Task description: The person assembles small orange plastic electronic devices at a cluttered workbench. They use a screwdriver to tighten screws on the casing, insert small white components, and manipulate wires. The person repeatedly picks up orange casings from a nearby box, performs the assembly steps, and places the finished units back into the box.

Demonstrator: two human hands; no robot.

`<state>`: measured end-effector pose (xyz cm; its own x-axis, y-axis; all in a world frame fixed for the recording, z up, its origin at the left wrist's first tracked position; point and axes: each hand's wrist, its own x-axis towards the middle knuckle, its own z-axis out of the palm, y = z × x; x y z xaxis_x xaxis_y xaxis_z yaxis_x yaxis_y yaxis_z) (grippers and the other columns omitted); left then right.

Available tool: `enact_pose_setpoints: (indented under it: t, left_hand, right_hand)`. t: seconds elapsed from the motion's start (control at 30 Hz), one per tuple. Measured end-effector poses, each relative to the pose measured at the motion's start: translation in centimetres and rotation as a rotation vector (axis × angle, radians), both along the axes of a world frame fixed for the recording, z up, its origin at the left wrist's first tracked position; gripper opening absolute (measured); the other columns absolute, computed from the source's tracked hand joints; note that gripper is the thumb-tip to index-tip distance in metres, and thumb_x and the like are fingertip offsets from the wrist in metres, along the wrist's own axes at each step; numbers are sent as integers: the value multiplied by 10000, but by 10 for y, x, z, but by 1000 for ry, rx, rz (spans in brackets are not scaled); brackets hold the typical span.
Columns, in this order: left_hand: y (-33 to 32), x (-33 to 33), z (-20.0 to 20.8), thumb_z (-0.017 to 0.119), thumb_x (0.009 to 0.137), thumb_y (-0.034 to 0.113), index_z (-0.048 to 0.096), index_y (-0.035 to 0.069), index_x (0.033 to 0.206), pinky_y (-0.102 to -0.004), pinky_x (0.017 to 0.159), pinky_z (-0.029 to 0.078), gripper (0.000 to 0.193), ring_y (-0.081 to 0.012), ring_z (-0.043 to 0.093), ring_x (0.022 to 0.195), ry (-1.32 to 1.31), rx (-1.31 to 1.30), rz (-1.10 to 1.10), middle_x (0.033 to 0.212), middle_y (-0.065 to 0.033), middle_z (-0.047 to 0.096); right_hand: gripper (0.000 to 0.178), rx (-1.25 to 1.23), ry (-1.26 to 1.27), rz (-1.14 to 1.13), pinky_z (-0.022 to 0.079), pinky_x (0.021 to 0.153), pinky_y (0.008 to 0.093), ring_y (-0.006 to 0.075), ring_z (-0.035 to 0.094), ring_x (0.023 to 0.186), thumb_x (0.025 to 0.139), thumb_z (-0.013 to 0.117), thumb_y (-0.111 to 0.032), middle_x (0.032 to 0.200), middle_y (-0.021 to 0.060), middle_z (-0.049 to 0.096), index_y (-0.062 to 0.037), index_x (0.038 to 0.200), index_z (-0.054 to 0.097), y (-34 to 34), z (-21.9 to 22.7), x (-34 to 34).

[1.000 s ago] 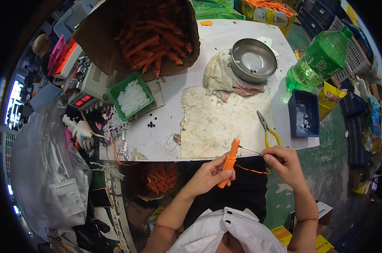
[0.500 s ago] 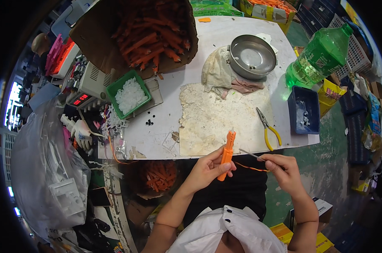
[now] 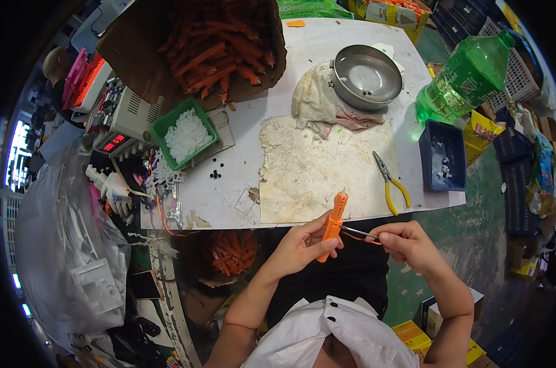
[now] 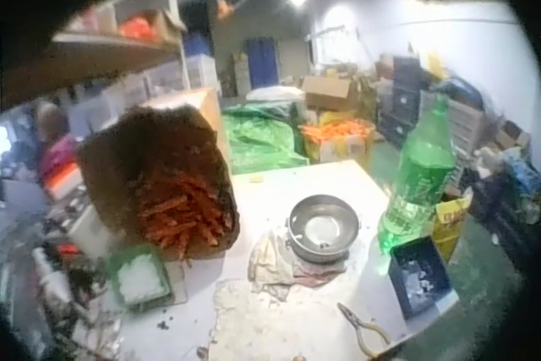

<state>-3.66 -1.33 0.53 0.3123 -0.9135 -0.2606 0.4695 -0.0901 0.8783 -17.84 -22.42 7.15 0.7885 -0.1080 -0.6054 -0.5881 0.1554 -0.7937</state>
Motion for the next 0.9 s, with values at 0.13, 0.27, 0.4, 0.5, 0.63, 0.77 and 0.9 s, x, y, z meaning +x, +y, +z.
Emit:
enact_pose_setpoints:
  t: [0.13,0.27,0.4,0.5,0.63,0.77,0.9]
  left_hand:
    - [-6,2,-3,618,929,169,324,18,1449,-249,758,495,616,-124,608,822,5,11,6,983,-89,636]
    - [-9,0,-8,609,935,185,293,15,1459,-281,822,504,635,-155,628,874,39,-40,72,1023,-124,648]
    - [-12,3,-13,602,936,215,262,13,1467,-325,887,498,662,-204,640,951,89,-124,115,1090,-179,644]
    - [-12,1,-14,604,933,226,257,14,1468,-342,910,491,673,-226,640,983,106,-132,116,1107,-200,639]
    - [-11,-1,-15,616,926,207,269,14,1465,-338,920,482,669,-229,638,999,110,-105,130,1115,-205,637]
    - [-11,-4,-19,622,923,176,285,10,1459,-327,921,477,654,-222,635,1004,135,-76,127,1127,-198,635]
    - [-14,-6,-20,641,904,156,342,-3,1425,-358,917,490,621,-249,645,996,89,2,159,1105,-190,639]
  right_hand:
    - [227,-1054,-694,151,328,432,246,90,455,504,924,590,-158,591,38,494,-21,1088,667,18,-23,-11]
    - [196,-729,-466,97,380,465,283,148,485,500,908,599,-117,642,117,565,-15,1057,674,20,-11,-12]
    - [177,-464,-295,107,397,490,296,177,499,506,909,596,-112,677,135,606,1,1018,678,20,-7,-12]
    - [184,-491,-298,129,394,495,289,171,499,508,913,593,-123,671,132,609,5,1015,676,22,-7,-9]
    - [187,-492,-267,171,397,499,285,171,514,523,911,594,-130,661,133,605,2,1017,674,20,-8,-8]
    - [191,-277,-114,150,412,501,297,180,535,529,900,598,-119,669,127,599,-5,1036,670,13,-9,-7]
    - [186,-1026,-593,356,482,516,339,225,615,578,864,600,-80,720,104,613,-25,1039,633,24,-23,-17]
